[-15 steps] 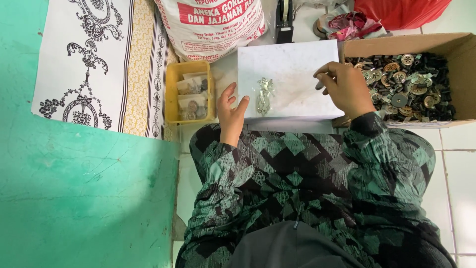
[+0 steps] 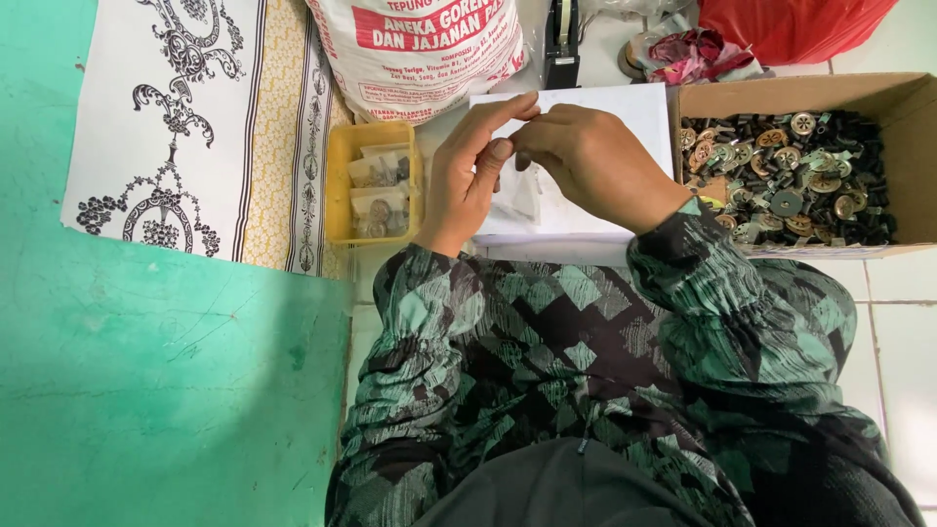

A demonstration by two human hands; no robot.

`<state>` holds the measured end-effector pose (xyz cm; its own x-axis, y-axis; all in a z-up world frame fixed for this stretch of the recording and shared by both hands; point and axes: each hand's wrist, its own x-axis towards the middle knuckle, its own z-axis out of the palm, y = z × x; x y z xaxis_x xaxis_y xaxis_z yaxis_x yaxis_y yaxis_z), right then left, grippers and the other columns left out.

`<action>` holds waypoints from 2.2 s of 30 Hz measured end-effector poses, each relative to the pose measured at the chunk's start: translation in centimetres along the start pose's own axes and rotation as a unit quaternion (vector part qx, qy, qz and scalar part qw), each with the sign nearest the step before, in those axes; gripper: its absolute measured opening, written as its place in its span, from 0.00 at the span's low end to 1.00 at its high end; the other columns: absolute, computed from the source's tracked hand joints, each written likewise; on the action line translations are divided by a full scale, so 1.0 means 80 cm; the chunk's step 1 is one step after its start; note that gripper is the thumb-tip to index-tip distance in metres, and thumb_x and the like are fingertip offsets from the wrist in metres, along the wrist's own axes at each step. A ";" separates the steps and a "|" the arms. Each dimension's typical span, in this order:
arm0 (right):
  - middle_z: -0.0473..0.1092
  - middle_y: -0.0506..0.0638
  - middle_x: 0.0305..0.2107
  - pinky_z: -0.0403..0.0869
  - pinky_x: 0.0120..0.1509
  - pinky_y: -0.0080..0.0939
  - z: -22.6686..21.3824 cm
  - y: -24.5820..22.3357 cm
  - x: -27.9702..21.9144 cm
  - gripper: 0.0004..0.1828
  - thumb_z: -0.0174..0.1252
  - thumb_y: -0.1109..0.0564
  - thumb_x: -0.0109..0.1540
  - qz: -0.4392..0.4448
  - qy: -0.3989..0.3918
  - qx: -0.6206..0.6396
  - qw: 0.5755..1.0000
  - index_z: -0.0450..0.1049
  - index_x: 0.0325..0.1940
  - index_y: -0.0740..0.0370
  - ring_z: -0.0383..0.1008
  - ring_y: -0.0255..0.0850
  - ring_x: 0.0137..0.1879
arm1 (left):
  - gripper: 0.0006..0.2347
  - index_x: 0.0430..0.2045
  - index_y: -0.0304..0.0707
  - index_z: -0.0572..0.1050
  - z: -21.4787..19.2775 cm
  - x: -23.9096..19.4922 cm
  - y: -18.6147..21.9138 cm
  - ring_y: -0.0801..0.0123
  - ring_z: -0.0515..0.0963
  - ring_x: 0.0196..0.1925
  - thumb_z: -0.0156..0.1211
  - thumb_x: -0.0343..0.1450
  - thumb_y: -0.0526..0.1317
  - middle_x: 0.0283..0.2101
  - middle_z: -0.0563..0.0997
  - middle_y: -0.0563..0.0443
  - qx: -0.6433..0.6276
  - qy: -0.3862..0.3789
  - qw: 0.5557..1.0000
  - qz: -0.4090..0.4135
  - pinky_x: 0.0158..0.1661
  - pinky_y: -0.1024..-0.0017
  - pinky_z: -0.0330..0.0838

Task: The person sorts metal components from a cardboard box and places them into small plastic bags, then seals one of the bags with adhesive tape.

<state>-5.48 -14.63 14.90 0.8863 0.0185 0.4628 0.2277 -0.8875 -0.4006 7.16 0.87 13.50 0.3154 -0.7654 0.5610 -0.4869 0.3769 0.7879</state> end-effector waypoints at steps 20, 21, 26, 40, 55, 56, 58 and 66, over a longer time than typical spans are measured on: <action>0.62 0.52 0.71 0.67 0.68 0.61 0.207 0.161 -0.074 0.30 0.52 0.53 0.66 0.076 -0.213 -0.107 0.968 0.63 0.73 0.59 0.51 0.53 0.79 | 0.03 0.40 0.41 0.80 -0.022 -0.009 -0.035 0.68 0.75 0.37 0.64 0.75 0.34 0.37 0.73 0.55 0.175 0.049 0.982 0.048 0.37 0.73 0.70; 0.61 0.50 0.72 0.69 0.68 0.59 0.210 0.172 -0.083 0.32 0.54 0.54 0.66 0.039 -0.182 -0.131 0.974 0.63 0.76 0.57 0.57 0.55 0.77 | 0.03 0.40 0.41 0.80 -0.023 -0.007 -0.034 0.68 0.76 0.38 0.64 0.75 0.35 0.38 0.74 0.55 0.186 0.049 0.980 0.053 0.37 0.73 0.71; 0.74 0.47 0.51 0.75 0.36 0.52 0.180 0.196 -0.116 0.14 0.56 0.62 0.65 0.050 -0.135 -0.172 0.975 0.79 0.54 0.54 0.69 0.50 0.52 | 0.02 0.39 0.39 0.80 -0.019 0.001 -0.027 0.68 0.75 0.39 0.63 0.75 0.34 0.38 0.73 0.54 0.173 0.048 0.982 0.067 0.37 0.74 0.72; 0.76 0.54 0.38 0.73 0.49 0.52 0.134 0.163 -0.128 0.03 0.58 0.60 0.65 0.291 -0.198 -0.037 0.935 0.75 0.42 0.60 0.72 0.52 0.49 | 0.08 0.42 0.41 0.80 0.000 0.004 -0.017 0.71 0.74 0.34 0.66 0.74 0.27 0.38 0.70 0.54 0.206 -0.013 0.976 0.075 0.33 0.77 0.74; 0.75 0.54 0.45 0.67 0.47 0.33 -0.040 0.001 0.007 0.10 0.64 0.61 0.76 0.117 0.209 0.196 0.951 0.67 0.53 0.63 0.77 0.40 0.52 | 0.06 0.41 0.38 0.81 -0.005 0.007 -0.003 0.71 0.74 0.34 0.68 0.73 0.29 0.37 0.71 0.54 0.232 -0.007 0.968 0.091 0.33 0.75 0.74; 0.76 0.52 0.44 0.67 0.48 0.38 -0.041 -0.006 0.014 0.09 0.64 0.64 0.73 0.116 0.167 0.142 0.969 0.70 0.53 0.63 0.77 0.40 0.50 | 0.06 0.41 0.39 0.81 -0.004 0.006 -0.001 0.71 0.74 0.33 0.68 0.73 0.29 0.37 0.71 0.54 0.238 -0.007 0.967 0.087 0.33 0.75 0.73; 0.77 0.50 0.43 0.67 0.50 0.42 -0.036 -0.008 0.021 0.09 0.63 0.66 0.71 0.113 0.125 0.087 0.982 0.72 0.54 0.64 0.77 0.41 0.48 | 0.06 0.41 0.40 0.81 -0.003 0.005 0.001 0.70 0.74 0.32 0.68 0.73 0.29 0.37 0.71 0.54 0.244 -0.007 0.966 0.084 0.32 0.74 0.71; 0.78 0.52 0.39 0.58 0.53 0.52 -0.013 0.007 0.015 0.09 0.53 0.57 0.76 0.053 0.026 -0.085 0.995 0.78 0.53 0.61 0.72 0.51 0.45 | 0.07 0.41 0.35 0.80 -0.005 0.002 0.001 0.66 0.76 0.35 0.65 0.73 0.25 0.38 0.72 0.52 0.221 -0.009 0.972 0.079 0.34 0.70 0.73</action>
<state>-4.71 -15.60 16.08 0.8788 -0.0982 0.4671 0.0594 -0.9485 -0.3111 7.48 0.97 13.72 0.1962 -0.7269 0.6581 -0.8316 0.2322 0.5045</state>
